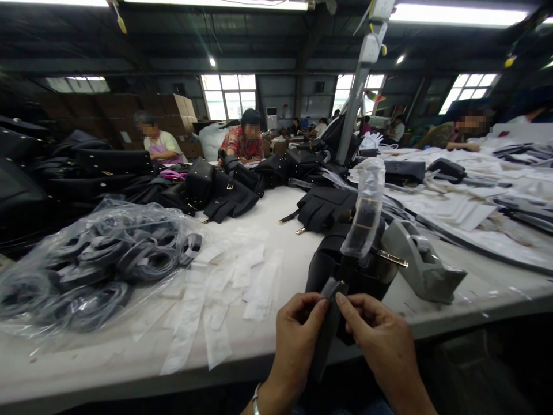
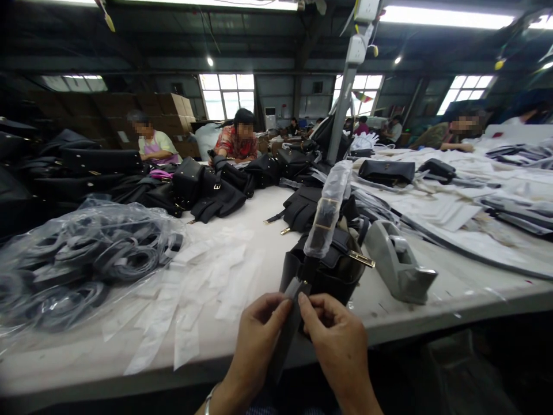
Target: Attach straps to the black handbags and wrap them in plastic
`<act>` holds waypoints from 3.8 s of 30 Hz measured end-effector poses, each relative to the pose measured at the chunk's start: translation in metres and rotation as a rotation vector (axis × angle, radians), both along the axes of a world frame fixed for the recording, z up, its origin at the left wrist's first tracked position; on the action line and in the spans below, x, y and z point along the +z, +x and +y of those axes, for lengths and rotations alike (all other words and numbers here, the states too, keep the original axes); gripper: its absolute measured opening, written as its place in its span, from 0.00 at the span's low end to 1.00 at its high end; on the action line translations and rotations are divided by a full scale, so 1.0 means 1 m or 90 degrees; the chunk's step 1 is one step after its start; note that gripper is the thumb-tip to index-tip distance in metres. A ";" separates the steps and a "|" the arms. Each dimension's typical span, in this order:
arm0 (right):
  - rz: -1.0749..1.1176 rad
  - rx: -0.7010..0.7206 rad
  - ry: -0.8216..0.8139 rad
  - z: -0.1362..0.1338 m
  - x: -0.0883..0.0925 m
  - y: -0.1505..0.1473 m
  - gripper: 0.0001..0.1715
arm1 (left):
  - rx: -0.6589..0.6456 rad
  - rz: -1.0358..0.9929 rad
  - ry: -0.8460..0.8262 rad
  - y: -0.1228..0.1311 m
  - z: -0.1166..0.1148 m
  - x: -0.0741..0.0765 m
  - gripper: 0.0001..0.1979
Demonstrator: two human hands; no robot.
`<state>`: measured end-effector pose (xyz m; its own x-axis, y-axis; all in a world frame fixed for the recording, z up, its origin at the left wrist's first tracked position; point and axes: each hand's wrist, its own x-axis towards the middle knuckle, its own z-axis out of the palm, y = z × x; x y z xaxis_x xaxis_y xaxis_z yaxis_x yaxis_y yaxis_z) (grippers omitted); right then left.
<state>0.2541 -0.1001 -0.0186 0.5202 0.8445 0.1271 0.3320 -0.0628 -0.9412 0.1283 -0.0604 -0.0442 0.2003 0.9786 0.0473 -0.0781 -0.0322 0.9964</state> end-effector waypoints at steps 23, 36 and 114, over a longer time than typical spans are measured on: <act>0.172 0.119 0.045 -0.001 0.000 0.000 0.23 | -0.013 0.139 0.257 -0.029 -0.006 0.017 0.12; 0.013 0.169 0.000 -0.004 0.003 0.012 0.26 | -0.170 -0.061 -0.202 -0.013 -0.012 0.005 0.18; -0.035 0.180 -0.039 -0.020 -0.003 0.011 0.15 | -0.185 -0.151 -0.264 -0.021 -0.025 0.003 0.23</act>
<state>0.2648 -0.1199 -0.0212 0.2563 0.9621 0.0933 0.3947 -0.0161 -0.9187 0.1072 -0.0854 -0.0415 0.4955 0.8308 -0.2534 -0.2482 0.4150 0.8753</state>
